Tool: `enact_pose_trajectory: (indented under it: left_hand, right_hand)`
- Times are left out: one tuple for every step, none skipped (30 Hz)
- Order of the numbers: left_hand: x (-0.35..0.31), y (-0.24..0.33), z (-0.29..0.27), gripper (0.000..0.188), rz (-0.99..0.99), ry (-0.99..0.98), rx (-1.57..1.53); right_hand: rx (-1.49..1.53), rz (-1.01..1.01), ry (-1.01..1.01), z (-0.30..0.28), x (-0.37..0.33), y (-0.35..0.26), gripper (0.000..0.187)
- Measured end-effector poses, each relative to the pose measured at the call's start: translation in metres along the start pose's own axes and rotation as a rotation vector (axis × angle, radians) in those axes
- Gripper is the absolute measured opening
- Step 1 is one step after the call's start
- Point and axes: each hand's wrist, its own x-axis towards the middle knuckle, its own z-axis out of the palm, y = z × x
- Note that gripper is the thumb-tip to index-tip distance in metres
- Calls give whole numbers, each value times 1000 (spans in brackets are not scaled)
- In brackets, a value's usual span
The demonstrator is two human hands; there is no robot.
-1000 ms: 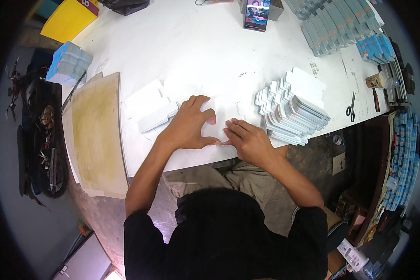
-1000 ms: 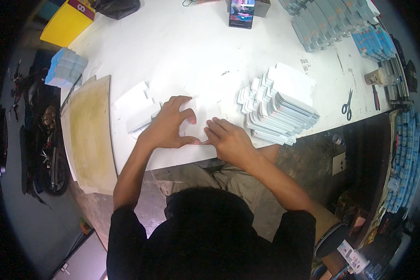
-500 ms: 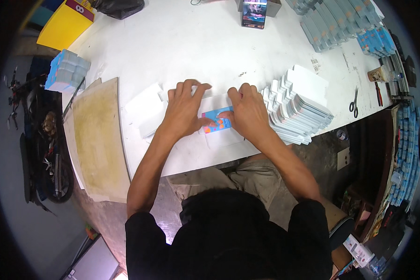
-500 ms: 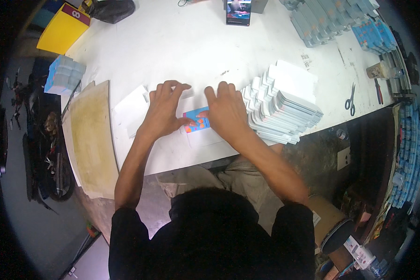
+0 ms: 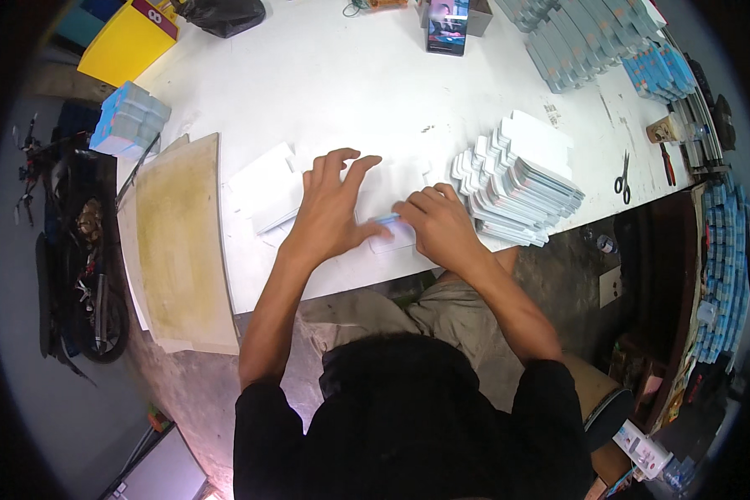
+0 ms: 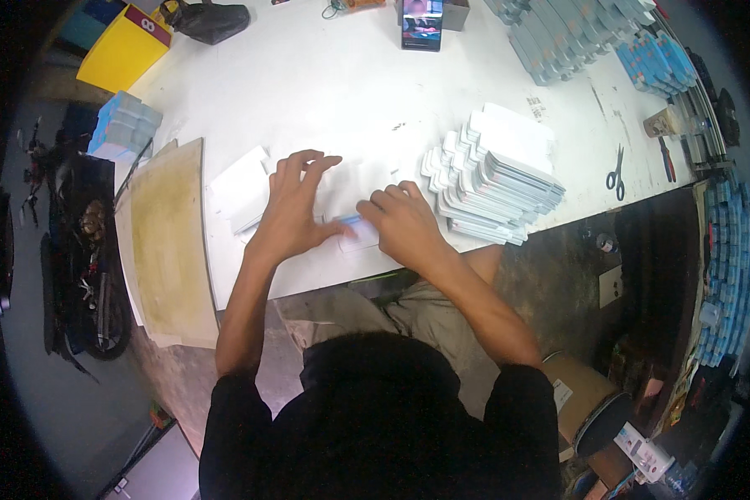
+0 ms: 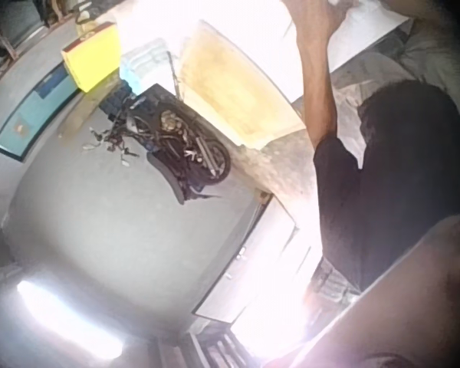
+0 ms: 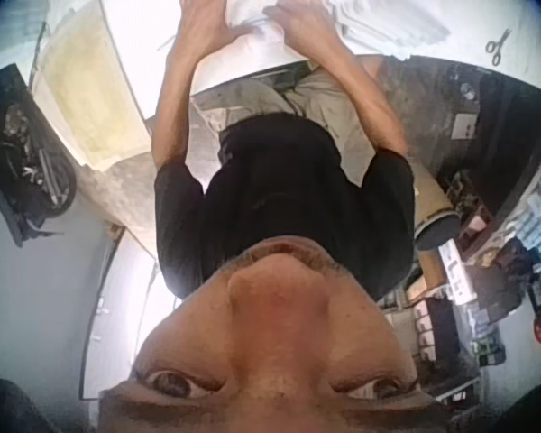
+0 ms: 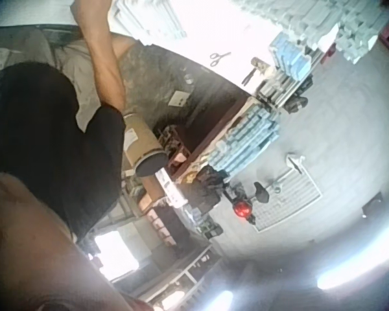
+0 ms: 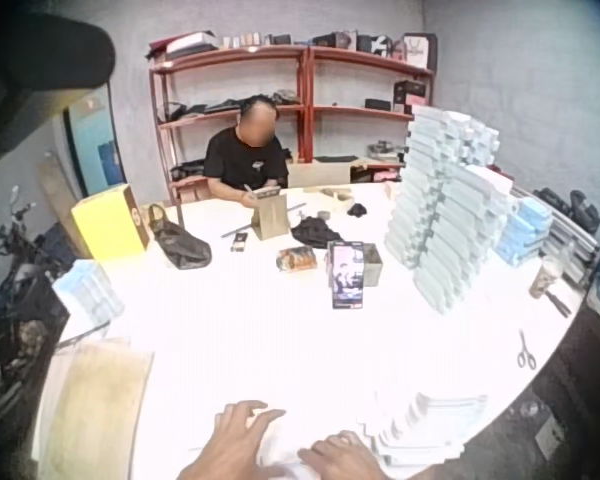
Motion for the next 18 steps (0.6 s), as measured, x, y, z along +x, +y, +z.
enact_pose_trajectory:
  left_hand:
    - [-8, 0, -2, 92, 45, 67, -68]
    - [-13, -6, -3, 88, 66, 138, -147]
    - [-19, -12, -5, 84, 90, 213, -219]
    - [-32, -25, -6, 79, 75, 296, -295]
    - [-42, -33, -4, 74, 63, 379, -373]
    - [-41, -36, 3, 68, -16, 334, -364]
    - [-39, -39, 11, 62, -91, 293, -349]
    - [-36, -38, 14, 57, -166, 250, -337]
    - [-28, -30, 18, 44, -123, 199, -260]
    - [-20, -26, 26, 42, -43, 178, -218]
    - [-16, -29, 37, 40, 24, 164, -165]
    - [-14, -31, 43, 38, 77, 157, -105]
    - [-13, -32, 49, 33, 85, 156, -52]
    - [-10, -36, 52, 32, 95, 142, -39]
    - [-10, -36, 53, 32, 97, 120, -29]
    - [-11, -38, 53, 32, 100, 101, -10]
    - [-13, -40, 53, 31, 83, 80, -4]
    - [-14, -41, 52, 30, 67, 66, 1]
  right_hand:
    - [31, -18, 20, -10, -4, -4, 42]
    - [60, -33, 42, -23, -9, -9, 44]
    - [77, -43, 194, -44, -13, -22, 40]
    - [46, -83, 327, -67, -16, -30, 36]
    - [11, -118, 461, -88, -20, -31, 33]
    - [-57, -74, 581, -107, -24, -23, 30]
    - [-145, 17, 637, -122, -31, -5, 35]
    - [-267, 113, 627, -140, -31, 14, 37]
    - [-340, 172, 567, -152, -38, 42, 32]
    - [-382, 296, 413, -158, -55, 73, 27]
    - [-289, 414, 275, -159, -68, 91, 26]
    - [-184, 517, 131, -158, -66, 97, 25]
    - [-188, 491, 117, -158, -67, 98, 25]
    - [-192, 466, 103, -158, -71, 95, 25]
    - [-190, 443, 80, -157, -76, 89, 25]
    - [-255, 376, 194, -149, -71, 76, 26]
    - [-317, 307, 309, -134, -61, 57, 27]
    - [-380, 234, 427, -120, -50, 36, 28]
